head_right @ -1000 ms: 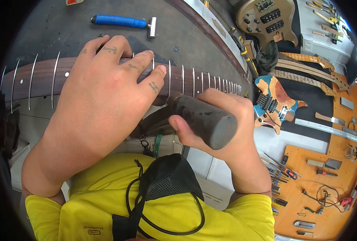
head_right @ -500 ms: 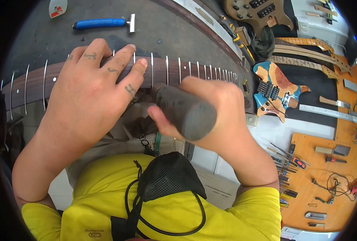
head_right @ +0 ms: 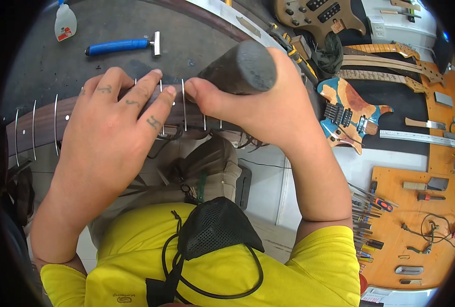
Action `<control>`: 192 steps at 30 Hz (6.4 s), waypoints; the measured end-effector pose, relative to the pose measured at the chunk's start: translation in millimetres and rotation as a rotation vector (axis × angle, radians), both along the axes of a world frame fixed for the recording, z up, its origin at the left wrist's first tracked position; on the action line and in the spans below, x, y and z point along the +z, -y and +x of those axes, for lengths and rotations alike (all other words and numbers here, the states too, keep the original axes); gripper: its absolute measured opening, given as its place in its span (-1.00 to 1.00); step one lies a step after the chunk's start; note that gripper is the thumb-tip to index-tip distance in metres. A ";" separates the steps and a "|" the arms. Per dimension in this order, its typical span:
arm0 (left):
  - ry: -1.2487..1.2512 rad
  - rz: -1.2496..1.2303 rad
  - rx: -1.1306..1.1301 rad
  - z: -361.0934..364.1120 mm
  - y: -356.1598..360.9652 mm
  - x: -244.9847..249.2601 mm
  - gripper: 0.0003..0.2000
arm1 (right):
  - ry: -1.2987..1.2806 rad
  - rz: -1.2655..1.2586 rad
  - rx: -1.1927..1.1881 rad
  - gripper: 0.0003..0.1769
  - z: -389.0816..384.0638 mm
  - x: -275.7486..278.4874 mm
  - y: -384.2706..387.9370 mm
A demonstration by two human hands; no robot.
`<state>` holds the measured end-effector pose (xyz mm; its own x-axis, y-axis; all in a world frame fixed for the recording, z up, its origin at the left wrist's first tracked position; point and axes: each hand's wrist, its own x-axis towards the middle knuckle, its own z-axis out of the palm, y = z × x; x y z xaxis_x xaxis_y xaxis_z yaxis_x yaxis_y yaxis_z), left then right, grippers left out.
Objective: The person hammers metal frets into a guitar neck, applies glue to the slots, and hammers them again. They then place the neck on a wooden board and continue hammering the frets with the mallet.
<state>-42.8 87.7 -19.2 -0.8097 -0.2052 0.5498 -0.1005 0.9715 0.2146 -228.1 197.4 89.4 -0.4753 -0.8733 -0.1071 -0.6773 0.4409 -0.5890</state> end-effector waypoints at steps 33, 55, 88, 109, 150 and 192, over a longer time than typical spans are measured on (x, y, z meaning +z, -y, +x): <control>-0.002 0.243 0.088 27.0 68.6 42.5 -0.69 | 0.021 0.033 0.086 -0.65 -8.9 -5.1 9.6; -0.210 0.808 0.066 39.0 137.7 16.4 -0.60 | 0.157 0.049 -0.026 -0.51 -52.5 -5.6 24.0; -0.170 1.137 -0.040 0.0 50.8 21.8 -0.55 | 0.717 -0.031 0.384 -0.22 -73.0 -23.5 49.3; -0.134 1.081 -0.005 -2.6 49.6 22.6 -0.60 | 0.665 0.145 0.376 -0.30 -85.1 0.8 45.4; -0.346 1.198 0.102 -11.5 48.3 19.0 -0.67 | 0.278 0.063 0.596 -0.36 -87.3 6.1 35.7; -0.175 1.124 0.010 -6.1 46.7 21.5 -0.46 | 0.072 0.244 0.325 -0.30 -80.5 10.0 41.5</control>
<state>-48.9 41.0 2.2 -0.7357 -0.6592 0.1557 0.0102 0.2191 0.9757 -308.6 155.9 99.4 -0.1626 -0.9214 -0.3529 -0.7651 0.3436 -0.5446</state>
